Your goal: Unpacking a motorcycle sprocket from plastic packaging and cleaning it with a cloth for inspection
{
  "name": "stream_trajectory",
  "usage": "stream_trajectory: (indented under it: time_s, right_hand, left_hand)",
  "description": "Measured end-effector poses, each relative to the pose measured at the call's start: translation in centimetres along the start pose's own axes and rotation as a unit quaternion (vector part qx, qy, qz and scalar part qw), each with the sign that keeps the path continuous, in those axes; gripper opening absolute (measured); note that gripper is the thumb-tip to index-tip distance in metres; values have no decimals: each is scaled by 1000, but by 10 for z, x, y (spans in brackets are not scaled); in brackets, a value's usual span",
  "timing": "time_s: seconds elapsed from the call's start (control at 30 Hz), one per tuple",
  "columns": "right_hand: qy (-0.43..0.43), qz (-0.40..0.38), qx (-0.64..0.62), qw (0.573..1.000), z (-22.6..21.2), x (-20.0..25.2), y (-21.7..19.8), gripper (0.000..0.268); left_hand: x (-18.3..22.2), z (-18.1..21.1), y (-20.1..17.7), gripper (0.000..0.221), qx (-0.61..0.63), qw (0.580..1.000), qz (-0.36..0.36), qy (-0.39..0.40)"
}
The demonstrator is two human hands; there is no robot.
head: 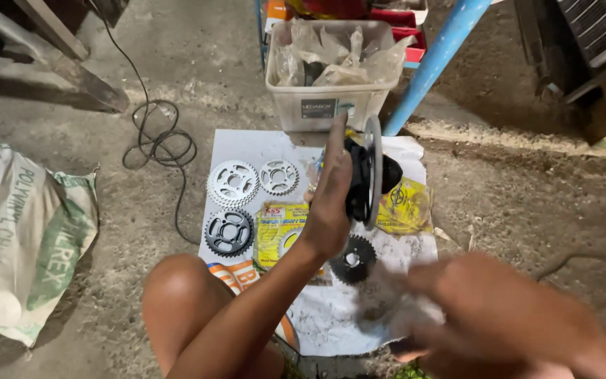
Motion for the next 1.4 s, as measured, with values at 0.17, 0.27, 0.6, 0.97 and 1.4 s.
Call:
stream_trajectory:
  time_s: [0.17,0.27,0.6,0.97,1.4]
  right_hand:
    - [-81,360,0,929,13,21,-58,62]
    - [-113,518,55,846,11,54,-77,75]
    - [11,204,-15,979,-5,12,-23,25]
    - [-114,466,1,877,14,32,-56,74]
    - [-133,520,-177,825,70,-9,-85,42]
  left_hand:
    - [4,26,18,73,-72,995,-59,45]
    - [6,19,17,69,-89,993,-55,53]
    - [5,-9,1,76,12,1000,-10,-18]
    - [5,28,17,71,-91,993,-52,63]
    - [5,31,21,78,5,995,-94,-31]
Point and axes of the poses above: each hand's wrist, its own x-axis away from the middle knuckle, its own y-axis out of the palm, z = x × y, the point moved 7 cm from there along -x, towards the middle knuckle
